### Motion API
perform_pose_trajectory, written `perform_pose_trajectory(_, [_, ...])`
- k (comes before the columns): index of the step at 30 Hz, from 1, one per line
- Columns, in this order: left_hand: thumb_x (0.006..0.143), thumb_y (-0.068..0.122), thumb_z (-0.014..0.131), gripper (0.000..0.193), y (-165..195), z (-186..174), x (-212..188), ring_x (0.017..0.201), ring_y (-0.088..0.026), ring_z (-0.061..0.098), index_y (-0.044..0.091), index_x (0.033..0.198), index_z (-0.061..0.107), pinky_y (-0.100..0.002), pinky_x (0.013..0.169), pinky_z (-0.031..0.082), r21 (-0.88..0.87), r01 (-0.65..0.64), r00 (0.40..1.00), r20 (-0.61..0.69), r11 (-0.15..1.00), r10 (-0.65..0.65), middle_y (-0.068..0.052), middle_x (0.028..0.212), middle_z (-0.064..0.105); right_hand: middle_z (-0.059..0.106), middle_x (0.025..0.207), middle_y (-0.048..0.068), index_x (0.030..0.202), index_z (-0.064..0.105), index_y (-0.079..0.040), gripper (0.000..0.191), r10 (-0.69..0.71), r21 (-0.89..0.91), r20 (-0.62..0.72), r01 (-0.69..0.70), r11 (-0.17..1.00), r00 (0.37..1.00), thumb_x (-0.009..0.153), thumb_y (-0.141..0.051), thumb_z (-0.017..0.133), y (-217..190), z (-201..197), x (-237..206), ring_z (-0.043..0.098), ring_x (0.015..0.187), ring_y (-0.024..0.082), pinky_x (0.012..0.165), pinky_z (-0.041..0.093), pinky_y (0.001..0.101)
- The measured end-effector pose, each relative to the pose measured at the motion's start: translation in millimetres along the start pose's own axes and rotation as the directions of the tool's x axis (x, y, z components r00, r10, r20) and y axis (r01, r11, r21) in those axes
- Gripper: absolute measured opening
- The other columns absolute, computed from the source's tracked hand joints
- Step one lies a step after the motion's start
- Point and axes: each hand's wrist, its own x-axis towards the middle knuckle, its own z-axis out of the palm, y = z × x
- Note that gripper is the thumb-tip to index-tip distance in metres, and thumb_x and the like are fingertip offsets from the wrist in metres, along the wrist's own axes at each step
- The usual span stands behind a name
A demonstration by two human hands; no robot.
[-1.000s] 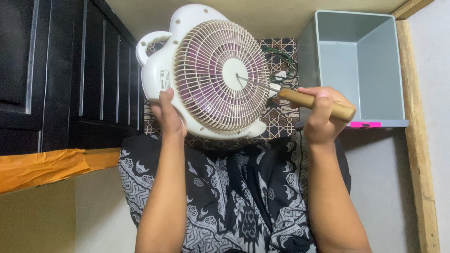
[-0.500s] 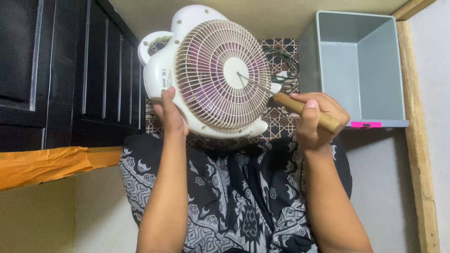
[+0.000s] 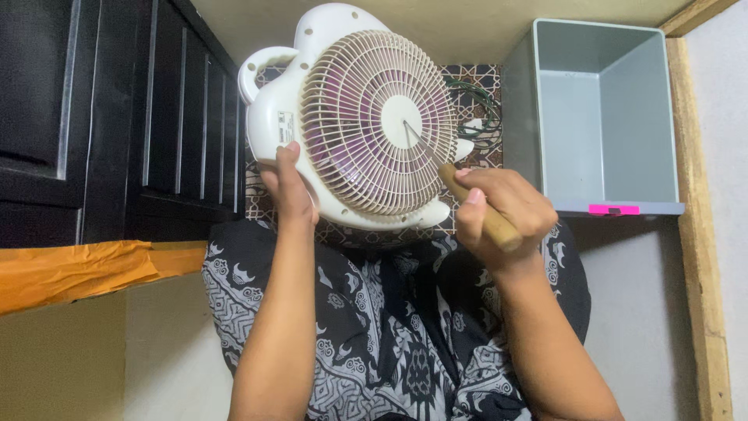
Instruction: The person sits on the floor and uses a long screwdriver with a wooden handle to unscrew the rear housing of a small white desk fan. They remove the rear grille to expose the purple fan blades, then reattach the grille and continue tightening the screws to reassemble the fan.
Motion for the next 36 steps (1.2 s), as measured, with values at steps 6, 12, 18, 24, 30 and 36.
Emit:
perform_pose_trajectory(6, [0.088, 0.016, 0.063, 0.063, 2.5, -1.8, -1.6, 0.121, -0.030, 0.060, -0.010, 0.142, 0.045, -0.044, 0.107, 0.050, -0.042, -0.078, 0.991, 0.105, 0.996, 0.082, -0.022, 0.133, 0.058, 0.073, 0.087, 0.013, 0.090, 0.072, 0.001, 0.022, 0.035, 0.029, 0.056, -0.037, 0.999, 0.998, 0.098, -0.008, 0.054, 9.2, -6.7, 13.4, 0.072, 0.072, 0.025, 0.069, 0.058, 0.0336])
perform_pose_trajectory(12, [0.084, 0.019, 0.063, 0.068, 4.5, -4.9, -0.6, 0.121, -0.032, 0.061, -0.006, 0.143, 0.042, -0.045, 0.107, 0.052, 0.009, -0.052, 0.992, 0.114, 0.999, 0.051, -0.022, 0.131, 0.057, 0.072, 0.079, 0.013, 0.089, 0.075, 0.004, 0.037, 0.249, 0.251, 0.092, -0.264, 0.931, 0.964, 0.106, -0.013, 0.047, 48.8, -10.1, 23.0, 0.069, 0.067, 0.023, 0.070, 0.057, 0.0331])
perform_pose_trajectory(18, [0.082, 0.021, 0.063, 0.073, 4.9, -3.6, 0.0, 0.125, -0.032, 0.057, -0.003, 0.146, 0.037, -0.045, 0.108, 0.049, -0.077, -0.011, 0.999, 0.029, 0.997, 0.013, -0.022, 0.134, 0.054, 0.069, 0.086, 0.022, 0.086, 0.067, 0.011, 0.038, 0.509, 0.622, 0.141, -0.476, 0.622, 0.849, 0.104, -0.014, 0.045, 74.7, 9.8, 13.3, 0.068, 0.070, 0.028, 0.066, 0.058, 0.0367])
perform_pose_trajectory(24, [0.084, 0.018, 0.063, 0.067, 7.4, -1.2, -3.0, 0.125, -0.032, 0.058, -0.006, 0.144, 0.043, -0.045, 0.109, 0.049, -0.053, -0.057, 0.992, 0.106, 0.997, 0.062, -0.022, 0.133, 0.057, 0.066, 0.081, 0.018, 0.091, 0.064, 0.009, 0.041, 0.552, 0.697, 0.196, -0.511, 0.504, 0.811, 0.111, -0.019, 0.041, 114.7, 13.3, 22.1, 0.066, 0.067, 0.025, 0.060, 0.056, 0.0381])
perform_pose_trajectory(30, [0.087, 0.012, 0.061, 0.060, 7.9, 7.6, -8.7, 0.126, -0.029, 0.057, -0.006, 0.142, 0.046, -0.042, 0.111, 0.046, -0.104, -0.068, 0.986, 0.142, 0.992, 0.082, -0.019, 0.135, 0.058, 0.043, 0.128, 0.020, 0.138, 0.025, -0.009, 0.037, 0.481, 0.568, -0.280, -0.261, 0.781, 0.831, 0.121, -0.011, 0.058, 114.9, 28.2, 1.3, 0.067, 0.083, 0.026, 0.074, 0.063, 0.0384])
perform_pose_trajectory(36, [0.086, 0.012, 0.061, 0.059, 6.1, 5.3, -11.6, 0.123, -0.032, 0.059, -0.008, 0.141, 0.048, -0.045, 0.110, 0.049, -0.061, -0.093, 0.986, 0.131, 0.994, 0.100, -0.022, 0.131, 0.059, 0.041, 0.139, 0.018, 0.152, 0.018, -0.012, 0.046, 0.540, 0.596, -0.294, -0.291, 0.748, 0.788, 0.123, -0.010, 0.053, 112.8, 27.2, -21.9, 0.066, 0.097, 0.026, 0.093, 0.058, 0.0359])
